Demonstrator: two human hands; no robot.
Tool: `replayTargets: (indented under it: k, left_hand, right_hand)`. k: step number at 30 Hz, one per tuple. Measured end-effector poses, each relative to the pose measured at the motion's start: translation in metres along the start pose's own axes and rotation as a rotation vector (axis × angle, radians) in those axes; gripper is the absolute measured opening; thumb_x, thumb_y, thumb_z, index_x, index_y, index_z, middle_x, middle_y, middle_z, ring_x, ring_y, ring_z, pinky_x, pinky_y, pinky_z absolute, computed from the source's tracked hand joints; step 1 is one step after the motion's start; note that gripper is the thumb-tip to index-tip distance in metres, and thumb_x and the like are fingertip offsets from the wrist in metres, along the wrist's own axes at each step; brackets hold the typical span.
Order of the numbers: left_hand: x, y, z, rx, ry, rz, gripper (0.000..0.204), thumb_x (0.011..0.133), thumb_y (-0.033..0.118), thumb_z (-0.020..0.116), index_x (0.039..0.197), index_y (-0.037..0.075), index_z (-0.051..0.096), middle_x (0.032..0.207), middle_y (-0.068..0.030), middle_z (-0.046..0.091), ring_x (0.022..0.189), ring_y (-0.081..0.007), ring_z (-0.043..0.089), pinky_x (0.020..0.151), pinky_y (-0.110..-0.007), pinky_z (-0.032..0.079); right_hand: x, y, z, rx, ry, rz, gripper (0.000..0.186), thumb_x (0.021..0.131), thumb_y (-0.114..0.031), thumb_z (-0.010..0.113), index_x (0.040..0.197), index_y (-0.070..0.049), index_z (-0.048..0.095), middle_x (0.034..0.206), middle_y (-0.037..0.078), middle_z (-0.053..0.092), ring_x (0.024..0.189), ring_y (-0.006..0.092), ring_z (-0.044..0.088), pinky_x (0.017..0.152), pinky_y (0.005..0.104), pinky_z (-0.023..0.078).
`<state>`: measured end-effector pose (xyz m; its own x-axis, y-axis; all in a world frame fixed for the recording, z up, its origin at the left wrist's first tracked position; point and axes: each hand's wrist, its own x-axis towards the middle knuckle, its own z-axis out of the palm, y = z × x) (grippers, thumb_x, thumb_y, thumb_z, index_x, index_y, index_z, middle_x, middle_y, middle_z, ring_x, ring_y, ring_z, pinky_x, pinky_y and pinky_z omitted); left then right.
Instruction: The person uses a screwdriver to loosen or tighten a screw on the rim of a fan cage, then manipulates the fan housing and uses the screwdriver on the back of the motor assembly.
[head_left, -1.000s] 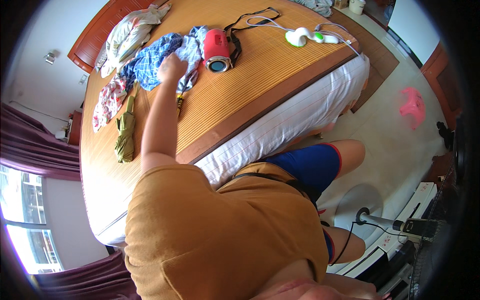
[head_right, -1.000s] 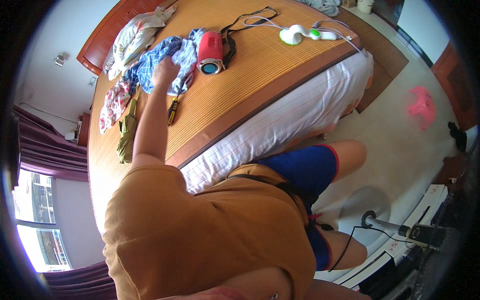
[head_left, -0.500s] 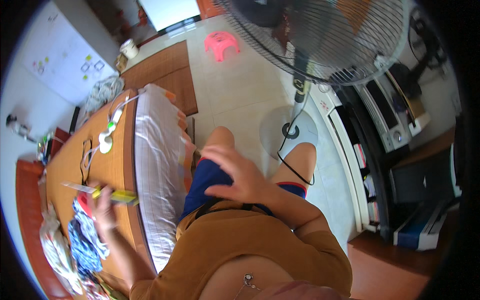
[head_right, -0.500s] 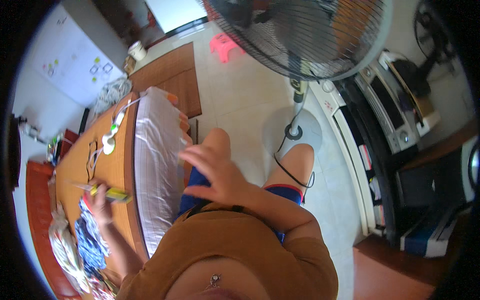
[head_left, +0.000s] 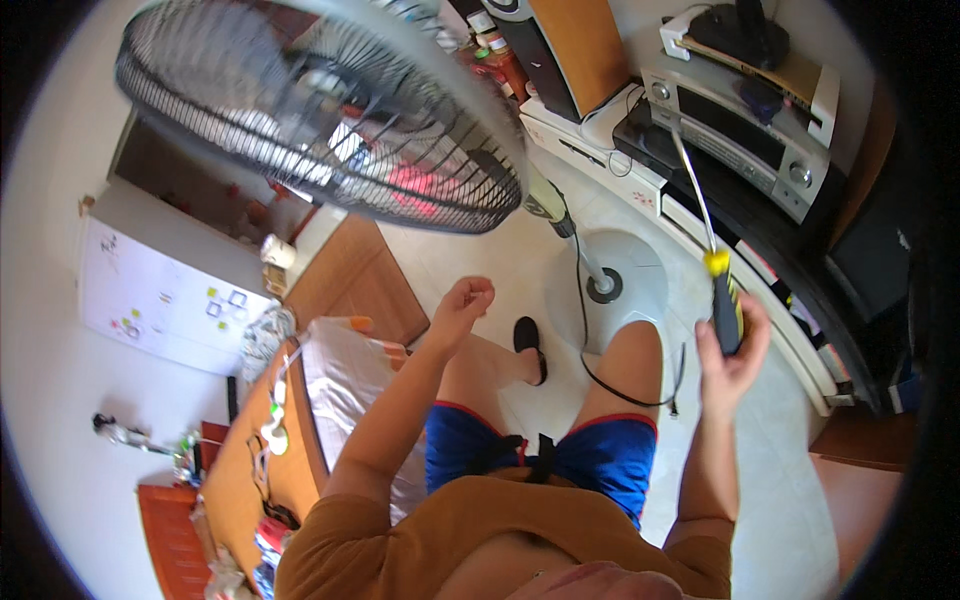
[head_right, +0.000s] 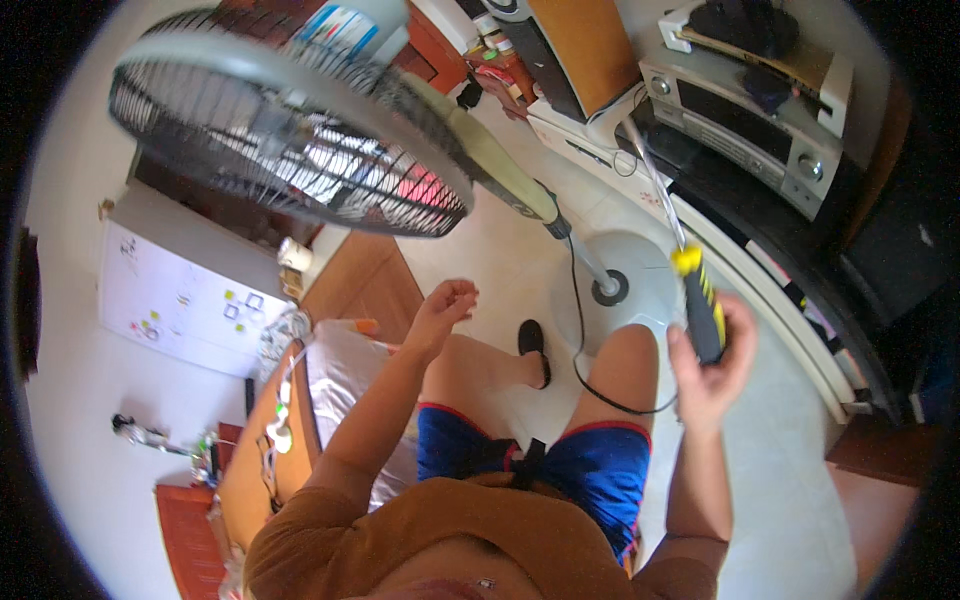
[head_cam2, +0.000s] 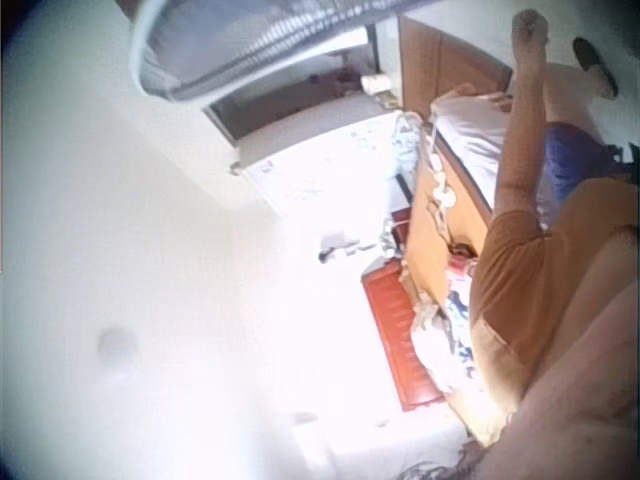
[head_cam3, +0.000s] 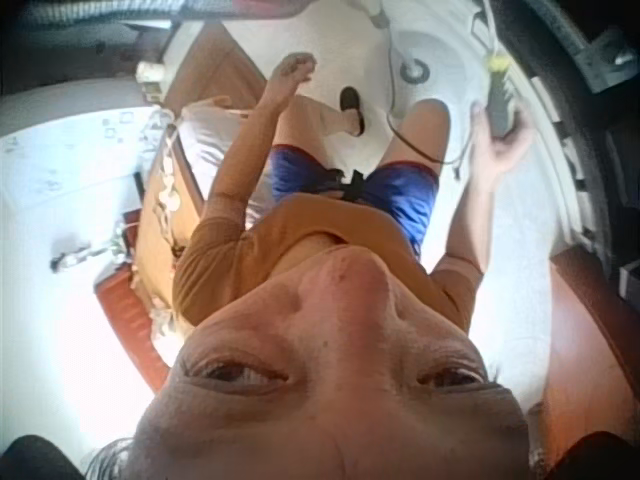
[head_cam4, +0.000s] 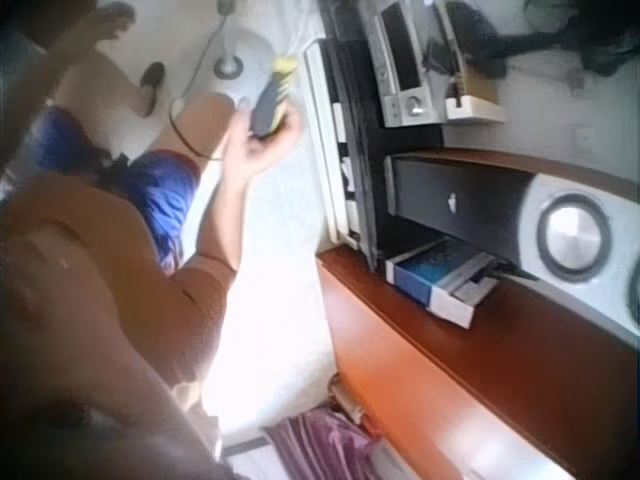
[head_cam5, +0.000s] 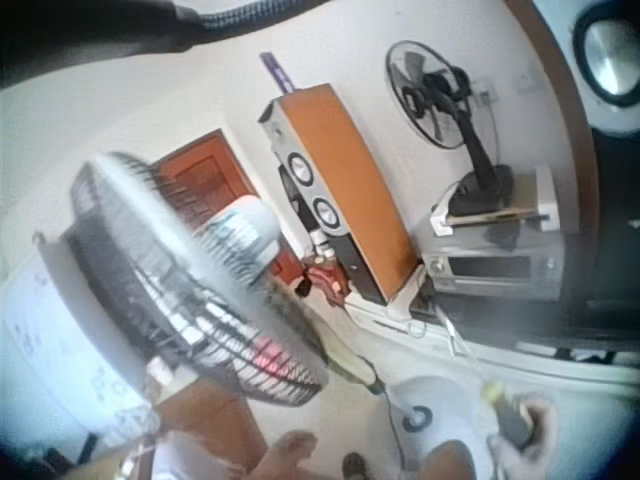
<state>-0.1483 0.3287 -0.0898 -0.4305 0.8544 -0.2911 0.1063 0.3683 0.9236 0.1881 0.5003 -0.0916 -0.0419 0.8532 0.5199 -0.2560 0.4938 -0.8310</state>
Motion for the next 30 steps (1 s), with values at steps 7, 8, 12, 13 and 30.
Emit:
replayTargets:
  k: [7,8,12,13,30]
  left_hand:
    - [0.149,0.027,0.006,0.051,0.584,0.594,0.089,0.08,0.014,0.062,0.145,0.013,0.001,0.145,-0.0054,0.024,0.132,-0.0197,0.024,0.106,-0.036,0.02]
    - [0.159,0.047,0.021,0.002,0.557,0.75,0.098,0.078,0.017,0.065,0.145,0.015,-0.006,0.147,-0.0045,0.021,0.132,-0.0195,0.023,0.106,-0.037,0.018]
    - [0.185,0.101,0.007,-0.006,0.537,1.148,0.101,0.077,0.025,0.069,0.144,0.011,-0.007,0.142,-0.0093,0.029,0.124,-0.0222,0.035,0.104,-0.038,0.026]
    - [0.183,0.112,0.0,-0.027,0.513,1.186,0.099,0.078,0.02,0.067,0.144,0.01,-0.006,0.139,-0.0115,0.032,0.123,-0.0229,0.037,0.103,-0.039,0.028]
    - [0.176,0.17,0.017,-0.075,0.869,1.112,0.043,0.083,-0.004,0.049,0.123,0.004,0.037,0.114,-0.0113,0.05,0.099,-0.0186,0.054,0.088,-0.031,0.045]
  right_hand:
    - [0.131,0.001,0.091,0.043,-0.372,-0.307,0.039,0.072,0.002,0.065,0.111,0.003,0.056,0.106,0.013,0.06,0.093,0.0189,0.058,0.081,0.0253,0.043]
    - [0.143,0.001,0.102,0.06,-0.377,-0.306,0.038,0.071,0.002,0.066,0.108,0.001,0.058,0.102,0.014,0.061,0.089,0.0233,0.06,0.079,0.0263,0.045]
    - [0.165,0.016,0.14,0.123,-0.425,-0.392,0.036,0.07,-0.004,0.065,0.106,-0.004,0.058,0.097,0.012,0.061,0.086,0.0309,0.06,0.072,0.0352,0.049]
    - [0.168,0.019,0.145,0.148,-0.427,-0.389,0.036,0.07,-0.004,0.065,0.106,-0.004,0.058,0.097,0.012,0.061,0.086,0.0309,0.06,0.072,0.0352,0.049]
    - [0.182,0.019,0.161,0.063,-0.547,-0.465,0.037,0.068,0.001,0.064,0.105,0.0,0.059,0.096,0.016,0.061,0.084,0.0335,0.06,0.072,0.0348,0.048]
